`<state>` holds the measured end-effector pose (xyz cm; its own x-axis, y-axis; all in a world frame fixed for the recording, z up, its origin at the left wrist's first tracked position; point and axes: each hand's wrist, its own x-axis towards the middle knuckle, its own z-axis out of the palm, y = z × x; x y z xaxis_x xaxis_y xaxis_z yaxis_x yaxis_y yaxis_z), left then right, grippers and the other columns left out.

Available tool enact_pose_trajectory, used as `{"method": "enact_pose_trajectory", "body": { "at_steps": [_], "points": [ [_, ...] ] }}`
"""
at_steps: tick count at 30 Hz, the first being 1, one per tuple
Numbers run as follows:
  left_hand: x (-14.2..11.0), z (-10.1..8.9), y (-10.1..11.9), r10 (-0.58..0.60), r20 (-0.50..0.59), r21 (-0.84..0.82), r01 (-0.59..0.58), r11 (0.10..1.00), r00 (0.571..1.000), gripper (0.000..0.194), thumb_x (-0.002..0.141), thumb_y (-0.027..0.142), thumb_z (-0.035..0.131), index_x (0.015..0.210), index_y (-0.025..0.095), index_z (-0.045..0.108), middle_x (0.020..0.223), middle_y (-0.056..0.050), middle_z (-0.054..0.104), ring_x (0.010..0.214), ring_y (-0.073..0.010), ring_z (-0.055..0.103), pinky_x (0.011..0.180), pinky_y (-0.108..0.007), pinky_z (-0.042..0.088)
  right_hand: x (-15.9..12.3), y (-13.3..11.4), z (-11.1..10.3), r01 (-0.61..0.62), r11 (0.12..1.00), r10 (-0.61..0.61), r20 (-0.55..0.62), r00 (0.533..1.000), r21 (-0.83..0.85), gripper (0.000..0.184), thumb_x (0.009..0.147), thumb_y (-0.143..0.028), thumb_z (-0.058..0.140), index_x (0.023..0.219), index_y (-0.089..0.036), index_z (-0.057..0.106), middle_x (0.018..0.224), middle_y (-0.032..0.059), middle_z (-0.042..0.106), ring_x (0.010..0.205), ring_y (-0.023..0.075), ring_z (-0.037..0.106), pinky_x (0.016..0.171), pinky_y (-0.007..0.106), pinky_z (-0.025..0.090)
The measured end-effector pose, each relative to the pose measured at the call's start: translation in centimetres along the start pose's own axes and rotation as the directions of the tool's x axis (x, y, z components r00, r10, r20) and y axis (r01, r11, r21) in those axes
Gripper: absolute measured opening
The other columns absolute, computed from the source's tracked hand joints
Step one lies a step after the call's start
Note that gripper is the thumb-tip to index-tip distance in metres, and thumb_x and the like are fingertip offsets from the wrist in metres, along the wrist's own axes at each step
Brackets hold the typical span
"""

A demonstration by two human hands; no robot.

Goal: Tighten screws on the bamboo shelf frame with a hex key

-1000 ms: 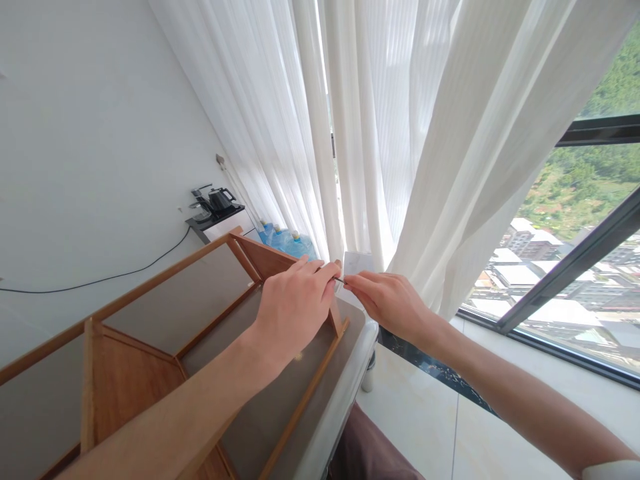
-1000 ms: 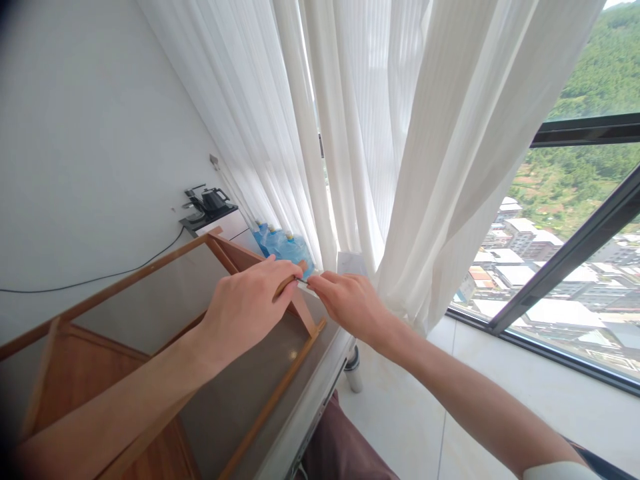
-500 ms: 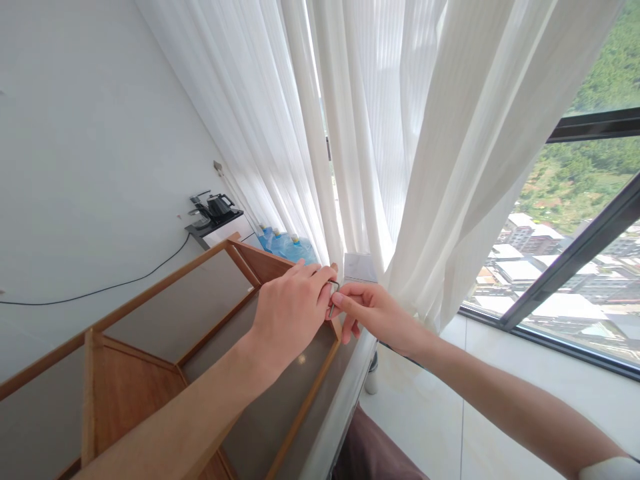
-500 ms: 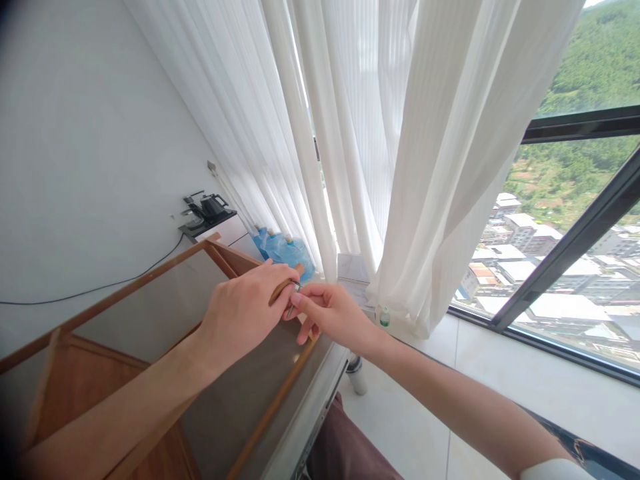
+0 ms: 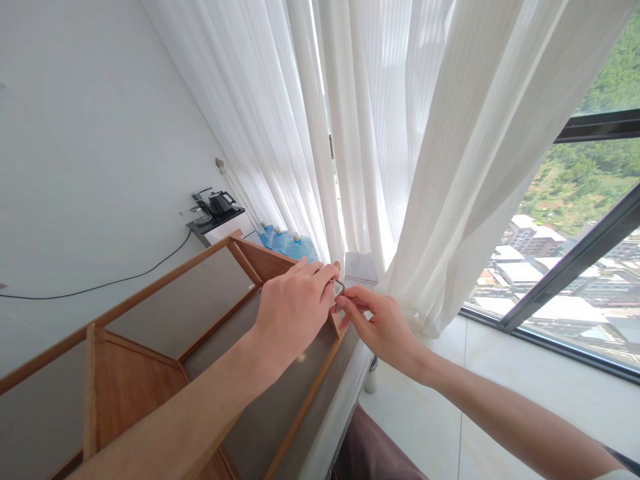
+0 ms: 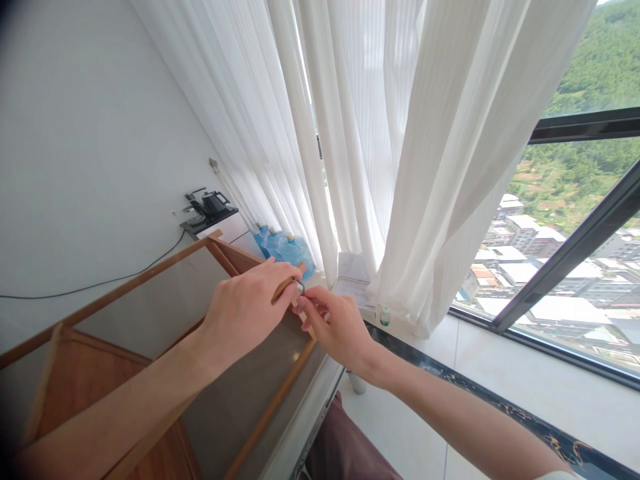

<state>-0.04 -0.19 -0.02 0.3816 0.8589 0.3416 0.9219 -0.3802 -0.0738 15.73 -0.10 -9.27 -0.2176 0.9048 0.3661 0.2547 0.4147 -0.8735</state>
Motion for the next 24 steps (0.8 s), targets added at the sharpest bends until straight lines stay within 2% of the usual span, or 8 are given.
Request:
{"method": "enact_pose_trajectory", "body": {
  "at_steps": [3,6,11,17,24],
  "points": [
    [-0.1,0.0,0.0,0.001,-0.005,0.010,-0.001,1.000,1.000,0.024,0.100,0.024,0.050,0.114,0.034,0.066,0.110,0.006,0.077,0.128,-0.0231,0.062,0.070,-0.027,0.053,-0.2,1.1,0.0,0.123,0.981,-0.132,-0.055,0.990,-0.147,0.022,0.104,-0.035,0.044,0.097,-0.024,0.062,0.079,0.0004,0.072,0.071,0.0152,0.071,0.055,0.022,0.051],
    [-0.1,0.0,0.0,0.007,-0.004,0.022,-0.007,1.000,1.000,0.023,0.100,0.026,0.051,0.116,0.034,0.065,0.110,0.006,0.077,0.129,-0.0228,0.061,0.067,-0.027,0.052,-0.1,2.2,-0.4,0.214,0.936,-0.238,-0.055,0.970,-0.280,0.025,0.106,-0.033,0.041,0.101,-0.023,0.063,0.086,0.0025,0.073,0.071,0.0143,0.070,0.059,0.023,0.052],
    [0.0,-0.1,0.1,0.020,-0.024,0.041,-0.019,0.999,0.999,0.018,0.100,0.025,0.050,0.110,0.033,0.062,0.099,0.006,0.076,0.122,-0.0212,0.065,0.059,-0.026,0.047,0.6,2.7,-1.2,0.221,0.913,-0.240,-0.012,0.971,-0.344,0.028,0.107,-0.037,0.041,0.102,-0.023,0.065,0.085,0.0027,0.073,0.068,0.0135,0.069,0.059,0.022,0.049],
    [0.1,0.0,-0.1,0.015,-0.033,0.038,-0.013,0.999,0.999,0.012,0.098,0.024,0.054,0.106,0.032,0.059,0.097,0.006,0.073,0.096,-0.0206,0.072,0.058,-0.027,0.043,0.9,2.4,-1.1,0.230,0.898,-0.247,0.002,0.969,-0.375,0.029,0.107,-0.037,0.039,0.100,-0.024,0.064,0.081,0.0012,0.071,0.066,0.0123,0.066,0.060,0.022,0.046],
    [0.1,0.1,-0.1,0.016,-0.036,0.031,-0.015,0.999,0.999,0.011,0.098,0.025,0.055,0.106,0.032,0.057,0.098,0.006,0.073,0.088,-0.0196,0.072,0.058,-0.027,0.039,1.2,2.7,-1.2,0.255,0.845,-0.283,0.012,0.959,-0.470,0.031,0.108,-0.037,0.038,0.096,-0.024,0.062,0.073,-0.0006,0.065,0.060,0.0113,0.055,0.056,0.024,0.038]
  ]
}}
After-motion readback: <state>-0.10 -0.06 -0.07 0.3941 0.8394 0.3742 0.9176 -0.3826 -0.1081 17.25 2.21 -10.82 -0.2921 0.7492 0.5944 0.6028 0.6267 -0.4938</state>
